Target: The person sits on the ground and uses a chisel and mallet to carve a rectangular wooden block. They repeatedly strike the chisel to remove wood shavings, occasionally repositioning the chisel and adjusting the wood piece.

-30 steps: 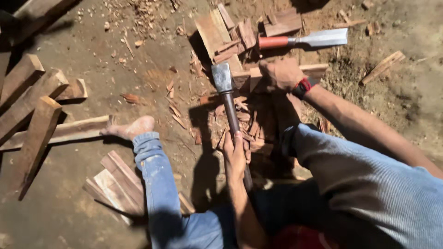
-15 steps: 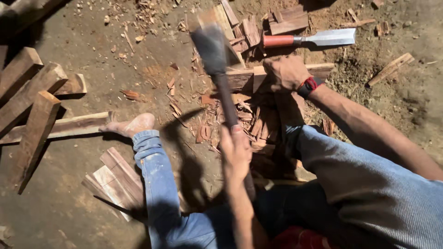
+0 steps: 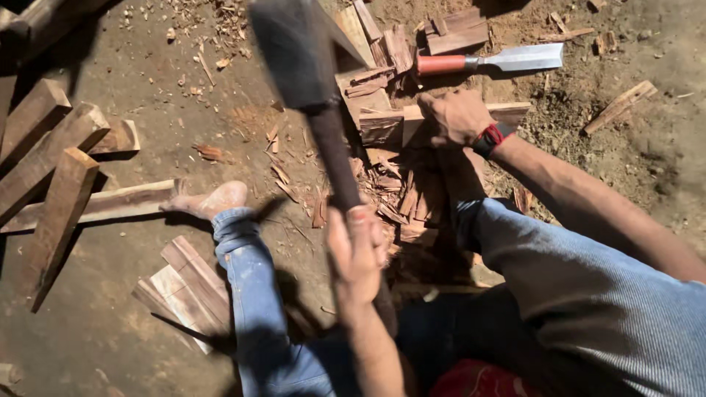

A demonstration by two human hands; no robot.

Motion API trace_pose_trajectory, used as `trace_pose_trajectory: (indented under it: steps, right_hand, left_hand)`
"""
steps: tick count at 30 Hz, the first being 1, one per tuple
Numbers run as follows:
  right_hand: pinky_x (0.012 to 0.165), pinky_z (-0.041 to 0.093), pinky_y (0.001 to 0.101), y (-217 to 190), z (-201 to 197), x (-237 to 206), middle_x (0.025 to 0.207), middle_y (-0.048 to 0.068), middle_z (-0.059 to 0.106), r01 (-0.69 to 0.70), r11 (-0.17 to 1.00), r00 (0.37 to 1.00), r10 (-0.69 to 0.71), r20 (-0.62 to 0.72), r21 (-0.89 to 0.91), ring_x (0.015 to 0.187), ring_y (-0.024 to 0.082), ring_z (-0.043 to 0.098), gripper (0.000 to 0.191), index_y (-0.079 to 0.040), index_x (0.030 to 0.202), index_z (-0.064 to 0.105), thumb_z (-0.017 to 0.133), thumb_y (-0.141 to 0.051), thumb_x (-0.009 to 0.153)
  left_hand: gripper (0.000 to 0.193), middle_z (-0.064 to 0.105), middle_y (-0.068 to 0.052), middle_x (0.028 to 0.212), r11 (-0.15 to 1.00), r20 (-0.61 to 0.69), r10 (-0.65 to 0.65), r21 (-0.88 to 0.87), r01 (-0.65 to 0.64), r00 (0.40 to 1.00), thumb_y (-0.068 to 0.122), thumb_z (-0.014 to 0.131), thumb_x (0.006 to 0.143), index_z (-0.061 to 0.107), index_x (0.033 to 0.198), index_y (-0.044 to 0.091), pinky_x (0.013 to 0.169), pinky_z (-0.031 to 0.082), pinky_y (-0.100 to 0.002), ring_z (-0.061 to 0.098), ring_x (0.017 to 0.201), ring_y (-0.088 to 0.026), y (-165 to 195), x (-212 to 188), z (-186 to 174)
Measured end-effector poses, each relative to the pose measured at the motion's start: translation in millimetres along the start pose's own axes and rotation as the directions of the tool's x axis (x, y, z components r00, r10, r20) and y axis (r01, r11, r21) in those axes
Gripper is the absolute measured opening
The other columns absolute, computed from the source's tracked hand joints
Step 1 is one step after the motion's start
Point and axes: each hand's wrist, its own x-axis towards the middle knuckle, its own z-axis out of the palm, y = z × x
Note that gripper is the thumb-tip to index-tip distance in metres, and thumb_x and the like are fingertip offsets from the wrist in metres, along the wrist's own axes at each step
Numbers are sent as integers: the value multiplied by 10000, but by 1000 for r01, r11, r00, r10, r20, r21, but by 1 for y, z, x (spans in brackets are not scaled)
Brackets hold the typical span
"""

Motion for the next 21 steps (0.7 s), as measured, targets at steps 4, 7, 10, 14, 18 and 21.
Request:
trace_pose_trajectory:
  steps: [4, 7, 10, 14, 18, 21]
  right_hand:
    - [608, 539, 489, 4, 6, 1, 823, 126, 704, -2, 996, 999, 6, -42, 91, 735, 359, 698, 903, -204, 1413, 499, 843, -604, 681]
    - [606, 527, 496, 5, 13, 2, 876, 132, 702, 52, 997, 984, -40, -174, 64, 769, 358, 692, 865, -225, 1383, 520, 843, -616, 682]
    - [591, 526, 495, 5, 18, 3, 892, 109, 723, 144, 989, 889, -114, -443, 35, 772, 346, 706, 991, -251, 1358, 521, 851, -585, 485]
    - [619, 526, 474, 1, 16, 1, 850, 117, 708, 21, 999, 996, -19, -84, 24, 773, 331, 702, 978, -228, 1463, 462, 847, -610, 649]
    - [641, 535, 478, -3, 4, -1, 834, 118, 717, -15, 1000, 1000, 15, 1, 17, 768, 325, 715, 969, -231, 1485, 446, 829, -638, 694]
    - [685, 528, 548, -4, -4, -4, 835, 115, 722, -4, 1000, 1000, 4, -14, -30, 783, 325, 718, 988, -259, 1460, 437, 840, -659, 651]
  left_hand:
    - [229, 427, 40, 661, 959, -44, -277, -73, 273, 960, 317, 478, 1069, 500, 1137, 100, 367, 340, -204, 401, 447, -42, -41, 32, 25]
    - [223, 441, 34, 673, 969, -17, -220, -118, 216, 975, 317, 483, 1076, 469, 1070, 95, 372, 338, -213, 412, 450, -52, -31, 32, 26]
    - [251, 484, 17, 719, 998, 7, 16, -60, -15, 1000, 319, 467, 1114, 457, 1082, 70, 425, 363, -218, 449, 508, -57, 7, 19, 9]
    - [294, 490, 26, 731, 976, 32, 215, 23, -215, 976, 327, 433, 1103, 489, 1200, 55, 447, 369, -199, 443, 534, -41, 25, 0, 1]
    - [265, 464, 38, 673, 960, -53, -266, 75, 270, 962, 339, 464, 1063, 476, 1132, 83, 378, 366, -210, 442, 479, -52, -29, 20, 21]
    - [278, 425, 31, 612, 912, -109, -398, 60, 406, 911, 356, 467, 1040, 447, 1116, 90, 325, 316, -215, 409, 402, -71, -64, 29, 26]
